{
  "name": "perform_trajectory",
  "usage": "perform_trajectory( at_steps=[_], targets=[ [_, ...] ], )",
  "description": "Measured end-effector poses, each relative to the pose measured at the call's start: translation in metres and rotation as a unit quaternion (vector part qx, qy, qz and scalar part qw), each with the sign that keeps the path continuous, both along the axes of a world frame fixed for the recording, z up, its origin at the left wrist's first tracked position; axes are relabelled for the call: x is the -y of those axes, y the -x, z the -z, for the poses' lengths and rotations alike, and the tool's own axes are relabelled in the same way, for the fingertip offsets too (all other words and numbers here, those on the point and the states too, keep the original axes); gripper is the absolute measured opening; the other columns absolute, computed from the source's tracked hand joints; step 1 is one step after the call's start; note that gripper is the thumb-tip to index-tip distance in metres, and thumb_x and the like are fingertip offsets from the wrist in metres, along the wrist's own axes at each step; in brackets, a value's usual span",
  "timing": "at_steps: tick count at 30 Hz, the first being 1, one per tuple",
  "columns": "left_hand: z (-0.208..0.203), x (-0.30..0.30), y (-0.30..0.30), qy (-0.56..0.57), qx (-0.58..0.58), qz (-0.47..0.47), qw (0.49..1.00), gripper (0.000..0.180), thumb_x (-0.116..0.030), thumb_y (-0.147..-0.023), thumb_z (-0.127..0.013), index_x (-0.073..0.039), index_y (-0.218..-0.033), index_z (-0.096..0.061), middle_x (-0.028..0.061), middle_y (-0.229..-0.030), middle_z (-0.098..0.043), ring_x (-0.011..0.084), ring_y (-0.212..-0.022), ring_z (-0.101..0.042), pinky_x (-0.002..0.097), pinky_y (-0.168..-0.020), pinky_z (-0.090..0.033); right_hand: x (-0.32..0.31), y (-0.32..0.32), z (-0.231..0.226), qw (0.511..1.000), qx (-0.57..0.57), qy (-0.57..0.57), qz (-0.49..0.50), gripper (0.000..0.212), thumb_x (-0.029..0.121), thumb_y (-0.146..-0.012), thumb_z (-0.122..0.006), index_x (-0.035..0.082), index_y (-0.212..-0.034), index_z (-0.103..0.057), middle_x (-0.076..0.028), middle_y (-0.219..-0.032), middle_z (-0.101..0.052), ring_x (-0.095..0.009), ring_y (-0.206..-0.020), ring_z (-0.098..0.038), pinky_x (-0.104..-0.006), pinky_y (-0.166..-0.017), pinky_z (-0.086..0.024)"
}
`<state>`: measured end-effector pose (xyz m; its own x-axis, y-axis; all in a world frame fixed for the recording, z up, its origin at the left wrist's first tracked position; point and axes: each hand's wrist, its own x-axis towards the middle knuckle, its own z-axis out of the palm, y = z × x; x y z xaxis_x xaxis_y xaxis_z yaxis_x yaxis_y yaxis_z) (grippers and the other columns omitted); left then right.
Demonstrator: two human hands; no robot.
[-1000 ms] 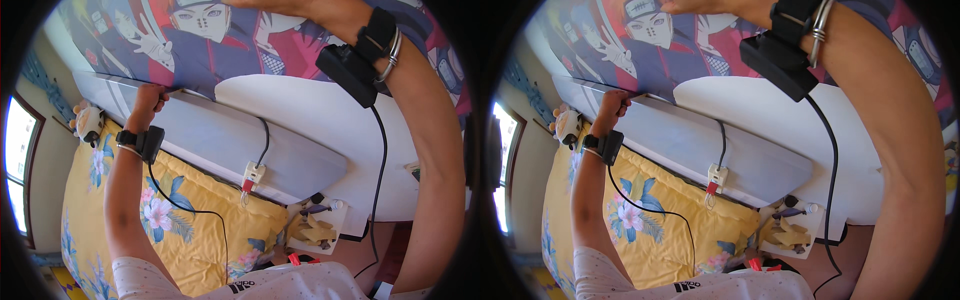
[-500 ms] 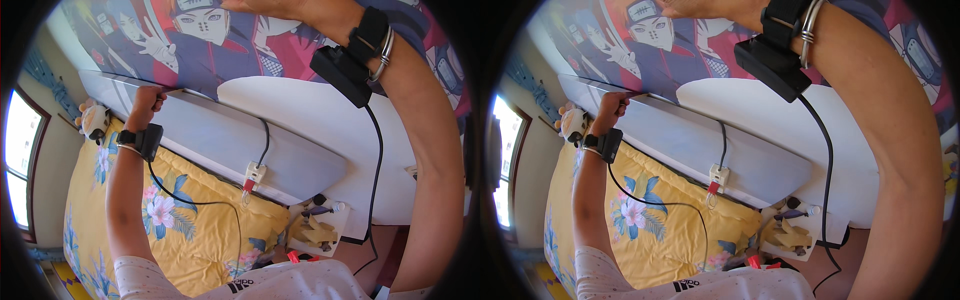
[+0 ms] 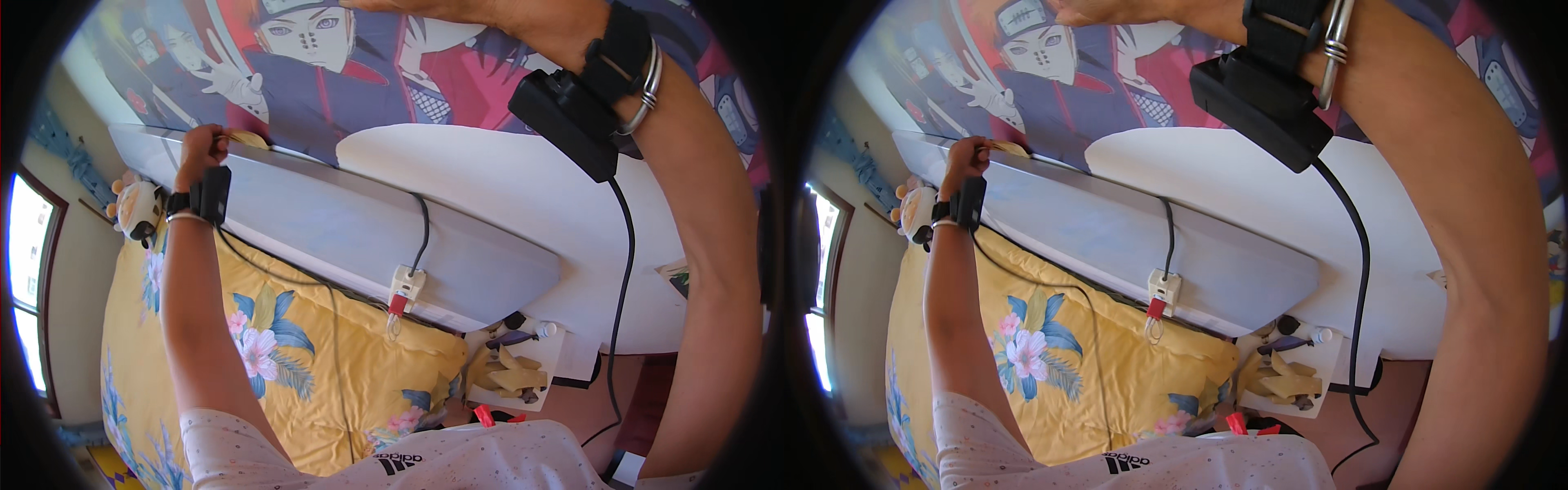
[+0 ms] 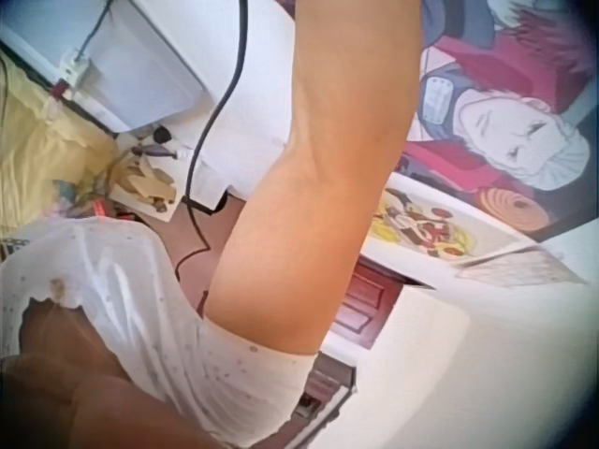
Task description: The person peels several wall stickers and pieces of tape off the wall and headboard area using their hands.
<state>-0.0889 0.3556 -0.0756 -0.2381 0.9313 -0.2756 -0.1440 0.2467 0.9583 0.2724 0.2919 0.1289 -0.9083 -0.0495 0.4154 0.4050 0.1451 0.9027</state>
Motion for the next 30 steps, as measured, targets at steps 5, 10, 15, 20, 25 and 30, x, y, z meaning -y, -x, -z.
perform_trajectory(
  at_steps=[5, 10, 15, 20, 25, 30],
  targets=[
    [-0.006, 0.063, -0.056, -0.032, -0.118, 0.005, 0.992, 0.02, -0.011, -0.082, -0.046, 0.001, -0.068, -0.053, 0.0057, -0.052, -0.049, 0.0111, -0.038, -0.04, 0.0233, -0.035, -0.026, -0.002, -0.008, 0.001, 0.999, 0.004, 0.048, 0.003, 0.043, 0.028, -0.08, -0.045, 0.002, -0.113, -0.053, -0.014, -0.126, -0.045, -0.027, -0.124, -0.033, -0.0497, -0.104, -0.014],
    [-0.006, 0.072, -0.071, -0.055, -0.166, 0.03, 0.984, 0.019, -0.009, -0.081, -0.048, 0.0, -0.065, -0.05, 0.0084, -0.054, -0.052, 0.0116, -0.035, -0.041, 0.0244, -0.031, -0.026, 0.001, 0.0, 0.0, 0.998, -0.004, 0.036, 0.047, 0.046, 0.031, -0.08, -0.047, 0.003, -0.115, -0.052, -0.014, -0.128, -0.043, -0.027, -0.125, -0.032, -0.0497, -0.104, -0.012],
    [-0.013, 0.034, -0.01, 0.001, -0.072, -0.021, 0.997, 0.023, -0.013, -0.083, -0.046, -0.002, -0.065, -0.053, 0.0035, -0.05, -0.048, 0.0112, -0.04, -0.042, 0.0233, -0.037, -0.032, 0.004, -0.003, 0.0, 0.995, -0.001, 0.092, 0.025, 0.046, 0.033, -0.079, -0.049, 0.003, -0.114, -0.053, -0.013, -0.127, -0.044, -0.027, -0.124, -0.032, -0.0499, -0.104, -0.011],
    [0.0, -0.006, 0.058, 0.033, 0.0, 0.014, 0.999, 0.021, -0.011, -0.085, -0.043, -0.001, -0.071, -0.055, 0.004, -0.052, -0.05, 0.0116, -0.04, -0.043, 0.0236, -0.036, -0.032, 0.008, -0.003, -0.004, 0.998, 0.005, 0.064, 0.014, 0.047, 0.035, -0.079, -0.049, 0.004, -0.114, -0.053, -0.013, -0.127, -0.044, -0.027, -0.124, -0.032, -0.0501, -0.104, -0.012],
    [-0.006, 0.013, 0.028, 0.011, -0.034, -0.062, 0.997, 0.022, -0.011, -0.084, -0.044, 0.0, -0.07, -0.056, 0.0038, -0.051, -0.05, 0.012, -0.039, -0.044, 0.0238, -0.035, -0.032, -0.002, 0.0, 0.003, 0.999, -0.003, 0.052, 0.006, 0.049, 0.037, -0.079, -0.049, 0.004, -0.115, -0.053, -0.012, -0.127, -0.044, -0.026, -0.125, -0.032, -0.0503, -0.104, -0.012],
    [-0.006, 0.074, -0.037, -0.079, -0.171, 0.006, 0.982, 0.018, -0.008, -0.081, -0.045, 0.001, -0.067, -0.052, 0.0083, -0.054, -0.053, 0.0128, -0.035, -0.043, 0.024, -0.032, -0.028, 0.006, -0.001, -0.004, 0.996, 0.002, 0.089, 0.024, 0.048, 0.035, -0.08, -0.049, 0.003, -0.115, -0.053, -0.013, -0.126, -0.045, -0.026, -0.124, -0.032, -0.0508, -0.104, -0.011]
  ],
)
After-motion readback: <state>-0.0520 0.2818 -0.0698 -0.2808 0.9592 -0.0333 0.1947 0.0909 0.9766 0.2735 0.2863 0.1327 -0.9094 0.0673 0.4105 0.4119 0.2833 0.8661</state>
